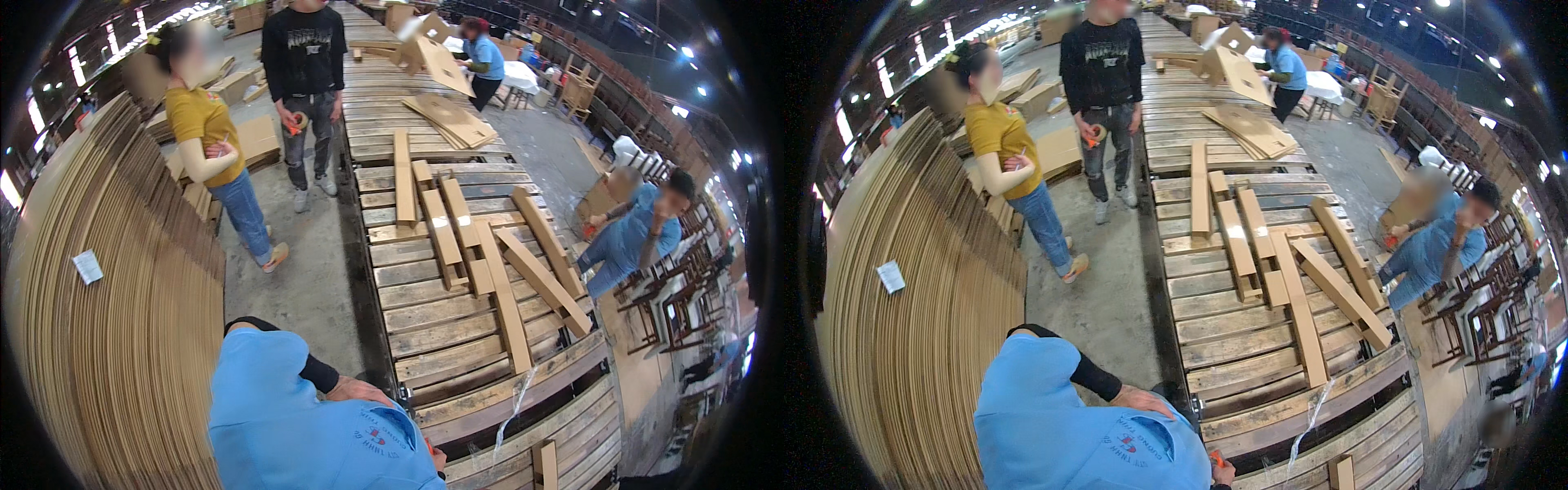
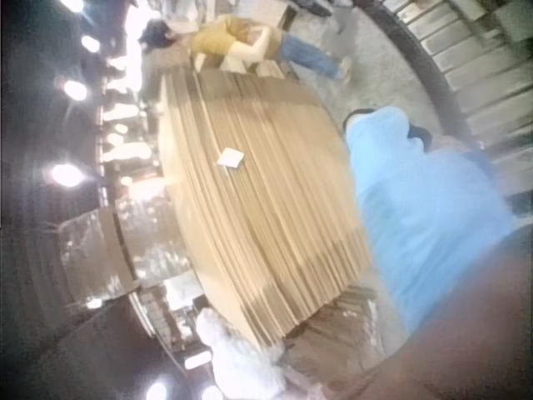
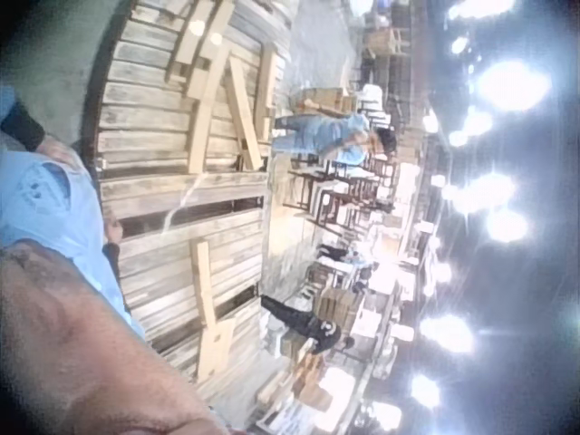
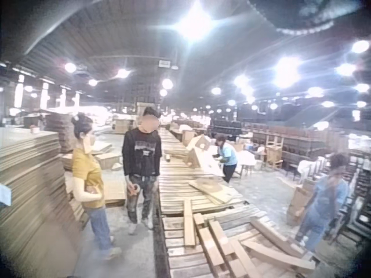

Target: The person repeatedly picks up flat cardboard pieces from a wooden pallet, applies clear packing tape using a handheld dispenser, and places the taped pieces back on the pallet. The person also briefly adjusts the tape roll in the dispenser during the process.

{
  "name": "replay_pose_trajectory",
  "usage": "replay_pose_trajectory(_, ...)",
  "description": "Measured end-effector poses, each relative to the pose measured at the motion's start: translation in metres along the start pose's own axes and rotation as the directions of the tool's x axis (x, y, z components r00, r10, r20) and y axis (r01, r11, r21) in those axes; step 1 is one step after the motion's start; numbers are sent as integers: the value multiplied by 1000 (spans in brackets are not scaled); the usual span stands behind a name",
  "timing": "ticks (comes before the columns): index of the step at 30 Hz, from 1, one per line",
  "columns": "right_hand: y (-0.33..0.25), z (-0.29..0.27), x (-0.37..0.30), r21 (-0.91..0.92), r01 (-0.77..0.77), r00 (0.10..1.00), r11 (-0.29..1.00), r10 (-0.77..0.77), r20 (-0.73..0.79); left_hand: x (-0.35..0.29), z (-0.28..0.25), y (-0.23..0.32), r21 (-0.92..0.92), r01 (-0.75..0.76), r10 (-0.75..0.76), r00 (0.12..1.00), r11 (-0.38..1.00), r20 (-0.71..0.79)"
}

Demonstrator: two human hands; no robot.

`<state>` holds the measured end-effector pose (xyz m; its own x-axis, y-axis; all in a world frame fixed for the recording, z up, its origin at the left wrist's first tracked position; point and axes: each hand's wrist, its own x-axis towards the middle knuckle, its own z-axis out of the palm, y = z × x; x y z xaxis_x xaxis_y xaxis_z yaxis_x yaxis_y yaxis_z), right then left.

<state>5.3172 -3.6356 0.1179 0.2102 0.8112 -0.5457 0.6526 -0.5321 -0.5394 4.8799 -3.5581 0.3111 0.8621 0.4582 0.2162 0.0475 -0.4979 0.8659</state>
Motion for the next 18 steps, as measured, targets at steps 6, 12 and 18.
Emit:
replay_pose_trajectory(6, 21, 5, -5, 66, 39, 994, 997, -46, 102, 26, -66, 38, 252, -213, 173, 970, 944, 172)
replay_pose_trajectory(12, 39, 12, 2, 30, 147, 984, 989, -150, 93, 94, -222, 156, 573, 215, 226, 767, 791, -600)
replay_pose_trajectory(18, 7, -34, -5, -59, 78, 993, 995, -72, 97, 104, -302, 308, 813, 259, 719, 380, 521, -582)
